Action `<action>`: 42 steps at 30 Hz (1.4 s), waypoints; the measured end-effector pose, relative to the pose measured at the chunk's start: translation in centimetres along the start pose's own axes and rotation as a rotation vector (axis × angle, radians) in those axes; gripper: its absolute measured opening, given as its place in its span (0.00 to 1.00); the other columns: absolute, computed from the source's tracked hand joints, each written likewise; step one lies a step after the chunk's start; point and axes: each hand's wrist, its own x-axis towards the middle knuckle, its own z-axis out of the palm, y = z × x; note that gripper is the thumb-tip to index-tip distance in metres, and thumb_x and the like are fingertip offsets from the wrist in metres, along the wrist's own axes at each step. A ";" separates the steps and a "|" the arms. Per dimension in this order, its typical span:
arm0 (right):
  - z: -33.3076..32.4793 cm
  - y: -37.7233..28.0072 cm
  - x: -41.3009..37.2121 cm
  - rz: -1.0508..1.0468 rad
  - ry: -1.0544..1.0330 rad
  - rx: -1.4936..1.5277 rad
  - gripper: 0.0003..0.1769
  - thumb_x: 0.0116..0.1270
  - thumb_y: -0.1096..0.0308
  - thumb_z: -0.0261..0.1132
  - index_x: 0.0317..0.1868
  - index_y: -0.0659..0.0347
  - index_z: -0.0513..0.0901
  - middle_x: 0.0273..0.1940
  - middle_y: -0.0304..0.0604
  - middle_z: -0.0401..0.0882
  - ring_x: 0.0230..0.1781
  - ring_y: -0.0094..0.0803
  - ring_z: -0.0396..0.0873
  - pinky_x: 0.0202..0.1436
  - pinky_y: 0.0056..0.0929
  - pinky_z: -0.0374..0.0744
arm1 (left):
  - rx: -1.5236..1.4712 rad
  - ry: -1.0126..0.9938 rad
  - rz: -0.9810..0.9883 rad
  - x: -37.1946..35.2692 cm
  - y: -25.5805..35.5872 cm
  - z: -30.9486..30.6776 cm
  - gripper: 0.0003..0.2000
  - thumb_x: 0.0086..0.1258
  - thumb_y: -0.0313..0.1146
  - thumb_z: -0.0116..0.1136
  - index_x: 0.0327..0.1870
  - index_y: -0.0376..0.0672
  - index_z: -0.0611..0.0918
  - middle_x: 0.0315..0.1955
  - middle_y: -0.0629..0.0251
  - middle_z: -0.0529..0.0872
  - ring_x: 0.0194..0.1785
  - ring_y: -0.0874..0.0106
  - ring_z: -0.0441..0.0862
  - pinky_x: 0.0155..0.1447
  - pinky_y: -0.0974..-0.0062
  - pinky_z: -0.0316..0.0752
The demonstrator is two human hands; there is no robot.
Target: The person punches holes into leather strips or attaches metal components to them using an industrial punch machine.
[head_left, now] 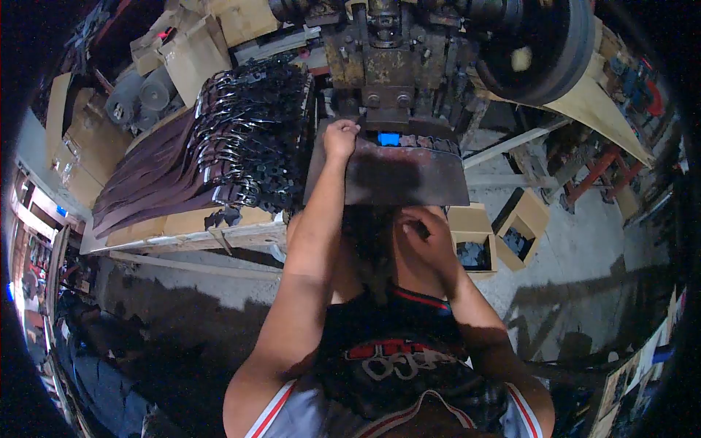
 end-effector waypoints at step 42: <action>-8.1 4.8 4.9 0.587 0.174 0.904 0.20 0.61 0.68 0.67 0.52 0.66 0.76 0.41 0.37 0.81 0.39 0.26 0.79 0.44 0.25 0.78 | 0.299 0.001 0.328 -1.8 3.7 -0.8 0.18 0.54 0.35 0.67 0.47 0.41 0.82 0.48 0.55 0.80 0.55 0.54 0.73 0.61 0.61 0.65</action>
